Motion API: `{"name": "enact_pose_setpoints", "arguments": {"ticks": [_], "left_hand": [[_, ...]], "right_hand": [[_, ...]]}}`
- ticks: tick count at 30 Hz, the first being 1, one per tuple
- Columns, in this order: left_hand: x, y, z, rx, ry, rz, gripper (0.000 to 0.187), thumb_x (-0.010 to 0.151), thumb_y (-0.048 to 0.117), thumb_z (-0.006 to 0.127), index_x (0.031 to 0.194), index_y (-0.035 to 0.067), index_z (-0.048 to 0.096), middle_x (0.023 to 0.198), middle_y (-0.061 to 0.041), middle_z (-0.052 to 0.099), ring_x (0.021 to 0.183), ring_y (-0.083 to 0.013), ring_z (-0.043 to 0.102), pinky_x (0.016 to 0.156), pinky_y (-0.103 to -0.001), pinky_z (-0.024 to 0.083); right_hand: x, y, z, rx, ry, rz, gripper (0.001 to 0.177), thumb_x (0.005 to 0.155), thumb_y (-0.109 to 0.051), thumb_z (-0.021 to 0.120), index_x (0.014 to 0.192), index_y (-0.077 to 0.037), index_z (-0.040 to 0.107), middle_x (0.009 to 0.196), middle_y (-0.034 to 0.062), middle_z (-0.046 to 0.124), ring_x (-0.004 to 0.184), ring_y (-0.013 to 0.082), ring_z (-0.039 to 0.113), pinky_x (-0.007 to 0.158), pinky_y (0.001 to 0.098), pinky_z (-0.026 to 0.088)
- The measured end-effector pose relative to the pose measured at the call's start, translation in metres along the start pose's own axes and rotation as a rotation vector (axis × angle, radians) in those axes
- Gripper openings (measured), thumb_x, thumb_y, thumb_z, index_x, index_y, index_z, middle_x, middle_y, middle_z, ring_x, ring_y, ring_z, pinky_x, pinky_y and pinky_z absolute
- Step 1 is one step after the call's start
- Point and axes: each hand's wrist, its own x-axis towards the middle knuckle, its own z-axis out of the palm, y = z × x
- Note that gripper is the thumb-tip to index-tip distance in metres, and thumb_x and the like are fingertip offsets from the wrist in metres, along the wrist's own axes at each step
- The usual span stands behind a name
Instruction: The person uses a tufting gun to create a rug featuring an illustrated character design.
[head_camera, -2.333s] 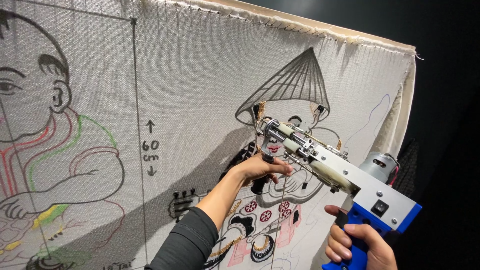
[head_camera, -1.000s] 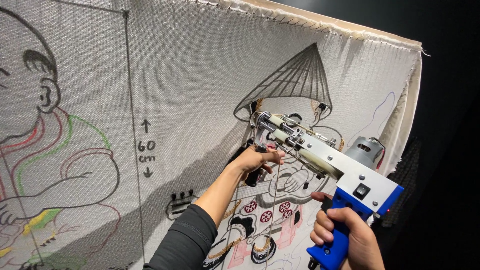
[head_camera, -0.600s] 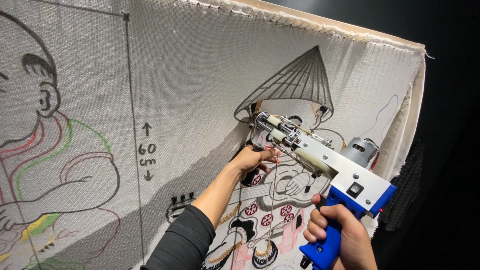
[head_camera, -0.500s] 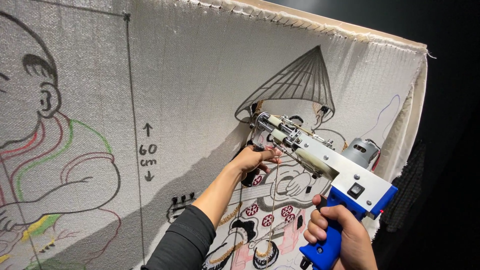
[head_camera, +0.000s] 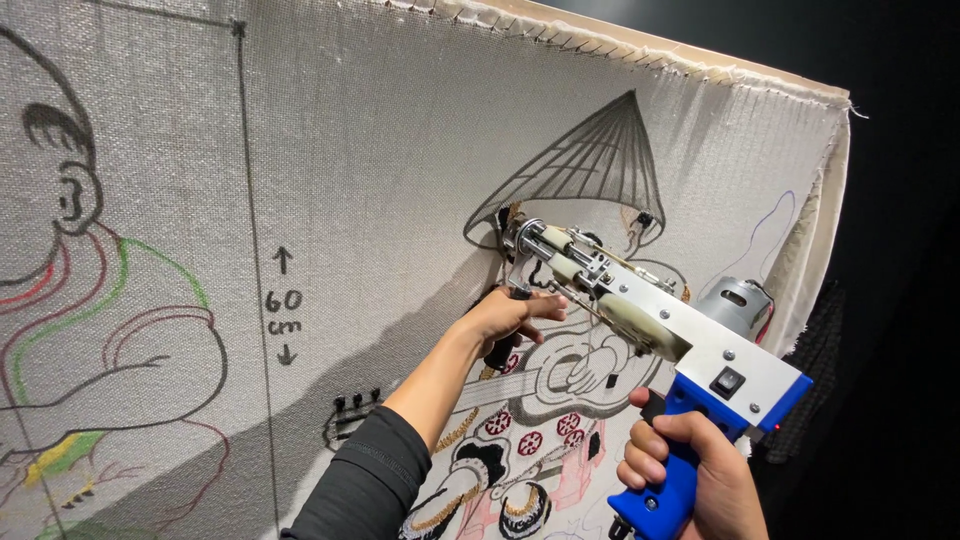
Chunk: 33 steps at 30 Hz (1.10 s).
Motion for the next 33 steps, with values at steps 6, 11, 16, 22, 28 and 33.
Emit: {"name": "enact_pose_setpoints", "arguments": {"ticks": [6, 11, 16, 22, 28, 33], "left_hand": [[-0.033, 0.026, 0.019, 0.091, -0.191, 0.045, 0.058, 0.078, 0.041, 0.079, 0.130, 0.019, 0.067, 0.112, 0.009, 0.072, 0.066, -0.0096, 0.070, 0.055, -0.023, 0.048], [-0.010, -0.024, 0.047, -0.054, -0.271, 0.104, 0.043, 0.092, 0.030, 0.075, 0.124, 0.002, 0.072, 0.109, -0.006, 0.079, 0.062, -0.0065, 0.060, 0.055, -0.022, 0.046], [-0.057, -0.034, 0.069, -0.109, -0.095, 0.160, 0.027, 0.095, 0.025, 0.072, 0.110, 0.003, 0.076, 0.101, -0.003, 0.080, 0.053, -0.0046, 0.046, 0.049, -0.022, 0.041], [-0.124, -0.092, 0.050, -0.250, 0.368, 0.151, 0.029, 0.096, 0.031, 0.071, 0.109, 0.007, 0.081, 0.103, 0.000, 0.083, 0.068, 0.0005, 0.054, 0.058, -0.019, 0.041], [-0.176, -0.144, 0.007, -0.506, 0.705, 0.062, 0.028, 0.092, 0.023, 0.069, 0.113, 0.008, 0.079, 0.100, -0.010, 0.085, 0.051, -0.0076, 0.042, 0.048, -0.024, 0.036], [-0.207, -0.142, -0.011, -0.318, 0.997, -0.113, 0.030, 0.095, 0.030, 0.068, 0.111, 0.005, 0.076, 0.099, -0.010, 0.084, 0.052, -0.0084, 0.049, 0.046, -0.025, 0.034]], "right_hand": [[0.008, 0.014, -0.075, 0.050, -0.090, -0.016, 0.064, 0.077, -0.012, 0.048, 0.135, 0.015, 0.047, 0.060, 0.0024, 0.037, 0.047, 0.0146, 0.038, 0.049, 0.0349, 0.038], [0.027, 0.016, -0.178, 0.166, -0.539, -0.118, 0.065, 0.089, -0.012, 0.055, 0.141, 0.022, 0.035, 0.067, 0.0099, 0.045, 0.053, 0.0223, 0.045, 0.054, 0.0421, 0.042], [0.040, -0.002, -0.203, 0.043, -0.496, -0.101, 0.067, 0.090, -0.015, 0.060, 0.137, 0.026, 0.036, 0.064, 0.0112, 0.048, 0.054, 0.0258, 0.051, 0.054, 0.0455, 0.045], [0.078, -0.008, -0.143, -0.257, -0.527, 0.087, 0.082, 0.087, -0.051, 0.064, 0.137, 0.011, 0.043, 0.069, 0.0207, 0.061, 0.061, 0.0320, 0.064, 0.058, 0.0466, 0.053], [0.128, -0.028, -0.028, -0.463, -0.454, -0.297, 0.100, 0.084, -0.081, 0.043, 0.147, -0.004, 0.053, 0.132, 0.0154, 0.067, 0.126, 0.0230, 0.062, 0.104, 0.0477, 0.049], [0.148, -0.031, 0.069, -0.961, -0.290, -0.852, 0.031, 0.091, -0.027, 0.075, 0.111, -0.003, 0.075, 0.101, 0.0091, 0.079, 0.094, 0.0171, 0.076, 0.086, 0.0305, 0.060]]}}
